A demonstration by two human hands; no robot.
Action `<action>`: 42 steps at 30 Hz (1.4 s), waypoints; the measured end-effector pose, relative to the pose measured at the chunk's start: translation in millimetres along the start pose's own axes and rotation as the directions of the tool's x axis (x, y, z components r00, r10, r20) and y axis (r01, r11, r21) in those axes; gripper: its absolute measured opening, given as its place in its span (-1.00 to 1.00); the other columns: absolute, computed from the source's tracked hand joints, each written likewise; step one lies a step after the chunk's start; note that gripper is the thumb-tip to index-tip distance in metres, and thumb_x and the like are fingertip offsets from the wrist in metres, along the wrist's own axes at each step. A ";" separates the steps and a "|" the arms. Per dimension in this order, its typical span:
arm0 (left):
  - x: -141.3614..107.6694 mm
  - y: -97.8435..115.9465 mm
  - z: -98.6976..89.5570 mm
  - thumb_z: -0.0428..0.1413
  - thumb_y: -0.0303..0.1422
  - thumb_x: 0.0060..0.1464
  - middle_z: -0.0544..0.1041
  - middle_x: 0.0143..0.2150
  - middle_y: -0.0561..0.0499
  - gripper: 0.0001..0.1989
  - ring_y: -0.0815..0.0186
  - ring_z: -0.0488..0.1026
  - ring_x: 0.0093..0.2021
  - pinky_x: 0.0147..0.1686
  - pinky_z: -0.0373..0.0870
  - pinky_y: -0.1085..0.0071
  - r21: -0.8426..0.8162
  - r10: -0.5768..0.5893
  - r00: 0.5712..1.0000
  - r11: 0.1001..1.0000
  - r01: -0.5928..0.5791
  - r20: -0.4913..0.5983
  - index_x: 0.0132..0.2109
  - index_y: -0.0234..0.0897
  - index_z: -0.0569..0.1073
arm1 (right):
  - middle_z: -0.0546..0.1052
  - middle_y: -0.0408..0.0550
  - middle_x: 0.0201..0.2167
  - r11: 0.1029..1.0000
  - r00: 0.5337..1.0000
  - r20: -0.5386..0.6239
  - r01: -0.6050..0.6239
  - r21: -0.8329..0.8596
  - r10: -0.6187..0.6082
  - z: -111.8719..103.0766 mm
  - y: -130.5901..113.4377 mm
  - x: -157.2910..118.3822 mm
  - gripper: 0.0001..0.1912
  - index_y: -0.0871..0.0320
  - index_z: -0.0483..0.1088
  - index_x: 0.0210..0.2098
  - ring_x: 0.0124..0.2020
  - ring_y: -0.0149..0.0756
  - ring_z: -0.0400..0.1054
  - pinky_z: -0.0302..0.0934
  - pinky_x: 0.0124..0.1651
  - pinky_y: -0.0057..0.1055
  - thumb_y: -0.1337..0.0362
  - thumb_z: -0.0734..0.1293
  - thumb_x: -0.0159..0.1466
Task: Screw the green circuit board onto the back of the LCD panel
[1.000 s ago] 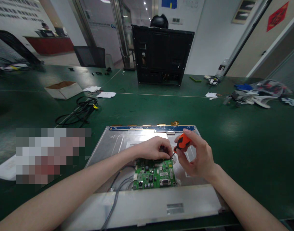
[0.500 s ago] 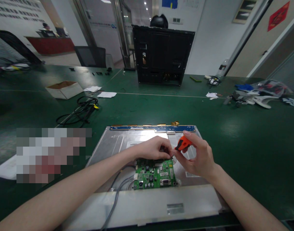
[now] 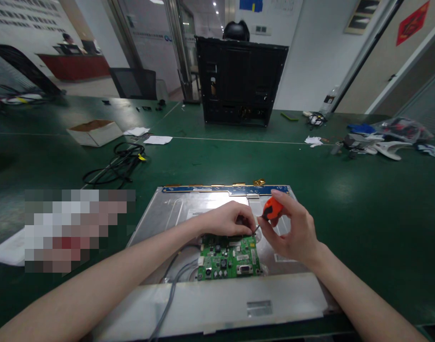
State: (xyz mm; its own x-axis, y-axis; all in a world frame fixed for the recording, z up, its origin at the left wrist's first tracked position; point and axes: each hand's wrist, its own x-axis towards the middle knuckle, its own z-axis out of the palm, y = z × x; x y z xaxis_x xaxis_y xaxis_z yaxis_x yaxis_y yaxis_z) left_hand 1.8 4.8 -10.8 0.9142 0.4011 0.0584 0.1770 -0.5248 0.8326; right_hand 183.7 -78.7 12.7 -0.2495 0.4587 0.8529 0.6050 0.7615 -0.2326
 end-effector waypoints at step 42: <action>0.5 0.5 0.4 0.20 -0.49 0.06 0.54 -0.34 0.03 -0.95 0.34 0.44 -0.33 -0.30 0.34 0.48 0.018 -0.002 1.000 1.000 0.002 0.000 -0.27 -0.33 0.55 | 0.37 -0.24 -0.50 0.999 1.000 0.013 -0.010 0.033 0.010 -2.7 -2.3 2.3 -0.33 0.12 0.04 0.28 -0.59 -0.40 0.30 0.28 -0.58 -0.47 0.46 0.26 0.21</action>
State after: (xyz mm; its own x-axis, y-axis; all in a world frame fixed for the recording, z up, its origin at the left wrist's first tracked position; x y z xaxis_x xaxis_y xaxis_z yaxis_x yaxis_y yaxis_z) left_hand 2.6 4.4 -10.7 0.9140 0.4017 0.0568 0.1852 -0.5378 0.8225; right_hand 183.8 -80.6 16.4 -0.2538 0.4720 0.8443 0.5818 0.7718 -0.2566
